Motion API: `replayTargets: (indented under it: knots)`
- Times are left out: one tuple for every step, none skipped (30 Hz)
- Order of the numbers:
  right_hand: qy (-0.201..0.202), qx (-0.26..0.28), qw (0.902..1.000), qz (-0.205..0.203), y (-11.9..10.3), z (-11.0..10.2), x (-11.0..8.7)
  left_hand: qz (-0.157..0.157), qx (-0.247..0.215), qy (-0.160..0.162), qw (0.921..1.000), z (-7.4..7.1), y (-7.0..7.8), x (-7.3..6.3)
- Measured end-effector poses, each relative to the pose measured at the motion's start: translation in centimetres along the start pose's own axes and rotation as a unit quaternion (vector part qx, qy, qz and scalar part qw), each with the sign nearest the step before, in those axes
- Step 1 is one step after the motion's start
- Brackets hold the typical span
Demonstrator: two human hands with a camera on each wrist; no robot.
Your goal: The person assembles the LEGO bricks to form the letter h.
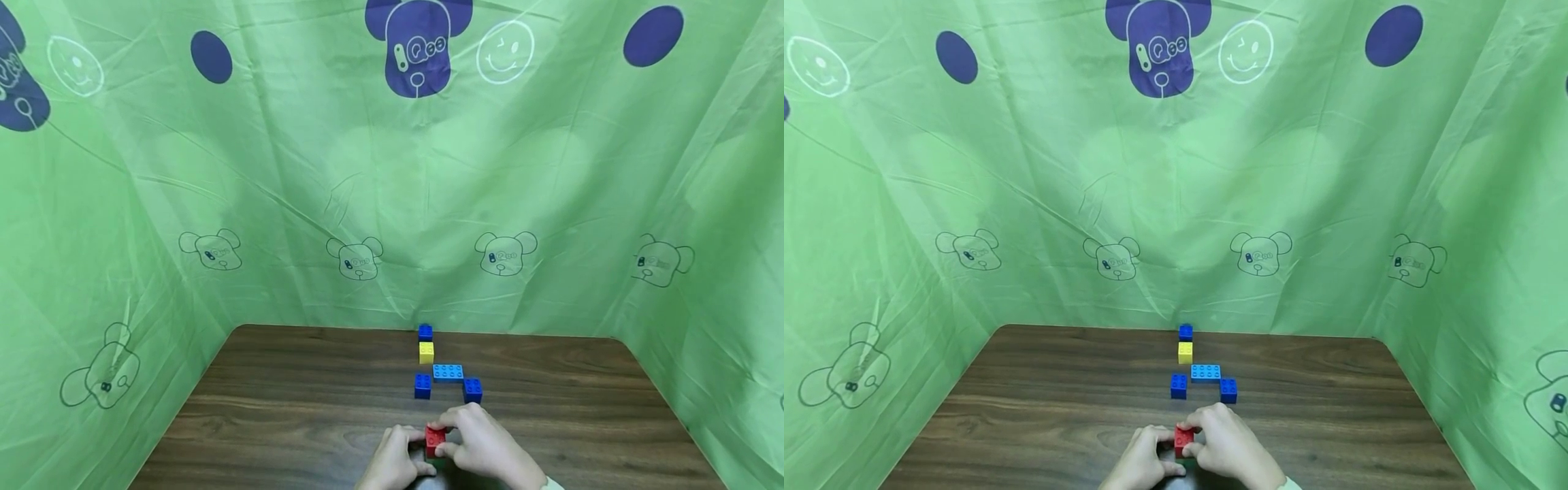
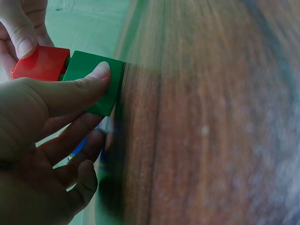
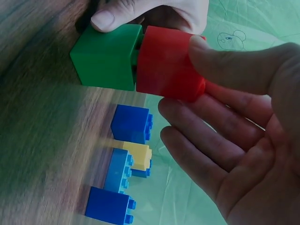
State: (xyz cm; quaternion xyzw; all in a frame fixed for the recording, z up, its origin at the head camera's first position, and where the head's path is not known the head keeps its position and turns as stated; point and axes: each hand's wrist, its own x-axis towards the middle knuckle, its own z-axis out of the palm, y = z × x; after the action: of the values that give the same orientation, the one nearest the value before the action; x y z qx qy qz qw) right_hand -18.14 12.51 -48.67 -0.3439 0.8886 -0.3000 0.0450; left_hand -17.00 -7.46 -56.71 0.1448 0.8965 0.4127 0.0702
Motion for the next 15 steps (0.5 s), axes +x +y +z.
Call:
replayTargets:
  knots:
    - [0.003, -0.001, 1.0000, -0.002, 0.0, 0.0, 0.0, 0.005, 0.000, 0.002, 1.0000, 0.0, 0.0, 0.0]
    - [0.007, -0.004, 1.0000, -0.004, -0.1, 0.1, 0.0, 0.011, 0.000, 0.003, 0.9999, -0.1, 0.0, 0.0]
    - [0.011, -0.007, 0.9999, -0.005, -0.1, 0.1, 0.0, 0.017, -0.001, 0.004, 0.9998, -0.1, 0.0, -0.1]
    - [0.015, -0.009, 0.9998, -0.006, -0.1, 0.2, -0.1, 0.022, -0.003, 0.005, 0.9998, -0.2, 0.0, -0.1]
    - [0.019, -0.013, 0.9997, -0.007, -0.1, 0.3, -0.2, 0.025, -0.003, 0.005, 0.9997, -0.2, -0.1, -0.1]
    - [0.022, -0.015, 0.9996, -0.004, -0.1, 0.4, -0.3, 0.028, -0.003, 0.007, 0.9996, -0.2, -0.1, -0.1]
    - [0.025, -0.015, 0.9996, -0.002, -0.1, 0.5, -0.4, 0.032, -0.003, 0.007, 0.9995, -0.2, -0.1, -0.1]
    - [0.029, -0.018, 0.9994, 0.001, -0.1, 0.6, -0.5, 0.033, -0.001, 0.009, 0.9994, -0.2, -0.1, -0.1]
    - [0.033, -0.016, 0.9993, 0.004, 0.0, 0.8, -0.6, 0.036, 0.000, 0.010, 0.9993, -0.2, -0.1, -0.1]
    - [0.037, -0.014, 0.9992, 0.006, 0.0, 0.9, -0.7, 0.036, 0.002, 0.010, 0.9993, -0.1, -0.1, -0.1]
    - [0.042, -0.012, 0.9990, 0.006, 0.1, 1.0, -0.8, 0.037, 0.002, 0.010, 0.9993, -0.1, -0.1, -0.1]
    - [0.046, -0.005, 0.9989, 0.006, 0.2, 1.1, -0.9, 0.038, 0.003, 0.009, 0.9992, -0.1, -0.1, -0.1]
    - [0.050, 0.004, 0.9987, 0.004, 0.3, 1.2, -1.0, 0.039, 0.001, 0.008, 0.9992, 0.0, -0.1, -0.2]
    - [0.054, 0.010, 0.9985, 0.002, 0.4, 1.3, -1.0, 0.042, 0.002, 0.007, 0.9991, 0.0, -0.1, -0.2]
    - [0.057, 0.017, 0.9982, -0.001, 0.5, 1.4, -1.1, 0.044, 0.002, 0.006, 0.9990, 0.0, 0.0, -0.2]
